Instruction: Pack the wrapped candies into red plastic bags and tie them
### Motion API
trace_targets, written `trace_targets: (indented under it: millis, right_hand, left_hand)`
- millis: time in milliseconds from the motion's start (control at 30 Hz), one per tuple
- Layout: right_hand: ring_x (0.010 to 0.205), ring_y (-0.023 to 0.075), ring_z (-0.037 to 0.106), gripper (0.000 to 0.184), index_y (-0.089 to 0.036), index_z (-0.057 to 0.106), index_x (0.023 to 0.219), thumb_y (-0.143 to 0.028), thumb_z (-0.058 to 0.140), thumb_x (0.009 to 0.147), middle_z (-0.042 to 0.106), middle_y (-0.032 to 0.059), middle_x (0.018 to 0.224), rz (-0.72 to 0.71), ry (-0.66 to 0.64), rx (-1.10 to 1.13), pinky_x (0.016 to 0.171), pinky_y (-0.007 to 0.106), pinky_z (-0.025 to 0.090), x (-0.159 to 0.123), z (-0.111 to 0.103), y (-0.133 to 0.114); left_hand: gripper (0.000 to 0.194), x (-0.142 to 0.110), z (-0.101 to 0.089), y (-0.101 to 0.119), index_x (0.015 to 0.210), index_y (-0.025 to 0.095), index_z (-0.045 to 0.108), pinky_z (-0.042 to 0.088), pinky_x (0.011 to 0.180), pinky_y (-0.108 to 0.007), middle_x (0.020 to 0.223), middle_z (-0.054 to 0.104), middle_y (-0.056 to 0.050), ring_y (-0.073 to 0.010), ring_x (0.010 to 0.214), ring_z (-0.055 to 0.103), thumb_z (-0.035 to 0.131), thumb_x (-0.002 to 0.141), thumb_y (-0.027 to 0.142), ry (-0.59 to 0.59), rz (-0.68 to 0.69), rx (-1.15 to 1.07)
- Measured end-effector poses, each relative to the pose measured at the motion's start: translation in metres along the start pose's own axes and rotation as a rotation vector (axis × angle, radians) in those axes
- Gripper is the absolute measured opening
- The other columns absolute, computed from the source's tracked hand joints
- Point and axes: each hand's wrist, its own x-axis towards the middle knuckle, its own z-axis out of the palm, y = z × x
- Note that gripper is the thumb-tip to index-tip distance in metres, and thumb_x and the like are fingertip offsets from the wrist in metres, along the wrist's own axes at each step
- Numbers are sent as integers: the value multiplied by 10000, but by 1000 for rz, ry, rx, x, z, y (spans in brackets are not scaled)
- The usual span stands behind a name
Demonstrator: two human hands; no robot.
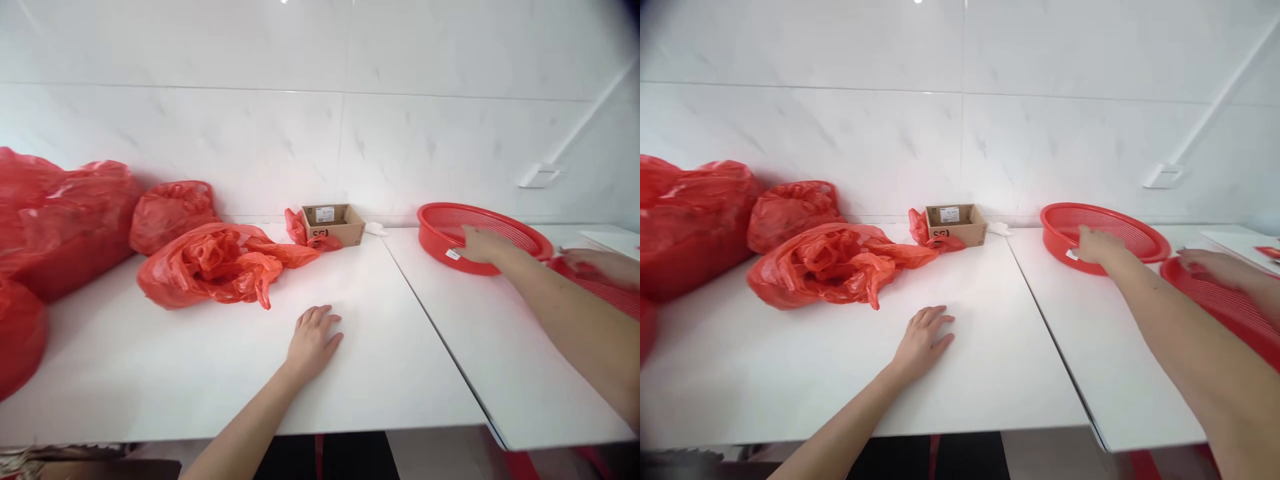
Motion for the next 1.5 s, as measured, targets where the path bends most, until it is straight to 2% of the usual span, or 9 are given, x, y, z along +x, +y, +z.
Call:
trace_targets:
  millis: [167, 333, 600, 767, 900, 1067, 1267, 1367, 1500]
  right_hand:
    - [878, 388, 665, 211, -174, 561, 623, -233, 756, 677, 679, 200, 741, 15, -153, -203, 731, 520, 350, 0, 26, 21]
    - [658, 243, 601, 189, -235, 690, 899, -395, 664, 803, 688, 94, 758, -126, -272, -254, 622, 388, 328, -20, 43, 0]
    - [1089, 290, 600, 311, -264, 626, 1172, -325, 554, 875, 644, 80, 1180, -548, -106, 38, 862, 425, 472, -102, 70, -102]
    - [1317, 313, 454, 214, -255, 717, 1022, -271, 632, 827, 504, 87, 1408, -644, -420, 295, 1088, 493, 377, -133, 145, -169]
    - [1275, 343, 489, 269, -202, 723, 1038, -212, 666, 775, 589, 138, 1315, -569, -425, 473, 1082, 547, 366, -144, 188, -195]
    - [1040, 227, 630, 241, -214, 708, 988, -357, 528, 915, 699, 83, 1061, -483, -332, 715, 963, 392, 482, -161, 161, -175]
    - [841, 183, 652, 224, -213, 639, 773, -434, 675, 791, 678, 16, 849, 136, -109, 1316, 777, 350, 550, -148, 137, -114]
    - [900, 175, 642, 201, -216, 654, 819, -409, 700, 782, 676, 17, 901, 122, -111, 1318, 847, 343, 531, -144, 138, -105]
    - [985, 178, 620, 211, -225, 675, 965, -339, 719, 793, 680, 28, 999, -60, -317, 1181, 929, 322, 477, -162, 133, -122]
  left_hand:
    - [281, 4, 0, -5, 1147, 268, 630, 405, 1053, -522, 1356, 573, -70, -292, 1271, 478, 587, 871, 239, 52, -8, -53]
    - [266, 7, 0, -4, 1117, 276, 638, 407, 1038, -544, 1321, 586, -74, -298, 1251, 496, 587, 862, 222, 56, -30, -117]
    - [285, 9, -1, -6, 1117, 288, 640, 413, 1020, -553, 1282, 598, -70, -293, 1225, 517, 585, 852, 198, 73, -58, -224]
    - [265, 9, -3, -4, 1089, 295, 652, 461, 1003, -502, 1285, 586, -70, -274, 1225, 527, 567, 859, 194, 146, -86, -290]
    - [299, 12, -20, -23, 1153, 287, 617, 426, 1066, -489, 1402, 503, -85, -275, 1325, 453, 554, 870, 213, 301, -185, -321]
    - [504, 20, -62, -64, 1426, 257, 349, 340, 1123, -527, 1510, 397, -140, -286, 1426, 336, 443, 941, 357, 540, -445, -402]
    - [684, 44, -82, -73, 1471, 203, 333, 451, 1026, -452, 1519, 410, -165, -308, 1334, 472, 534, 887, 497, 472, -511, -440]
    - [623, 53, -82, -67, 1412, 164, 420, 447, 1015, -441, 1486, 436, -185, -314, 1352, 440, 560, 874, 446, 482, -449, -358]
    - [256, 53, -84, -57, 1082, 214, 645, 501, 900, -402, 1090, 666, -91, -250, 1004, 625, 532, 883, 329, 504, -283, -219]
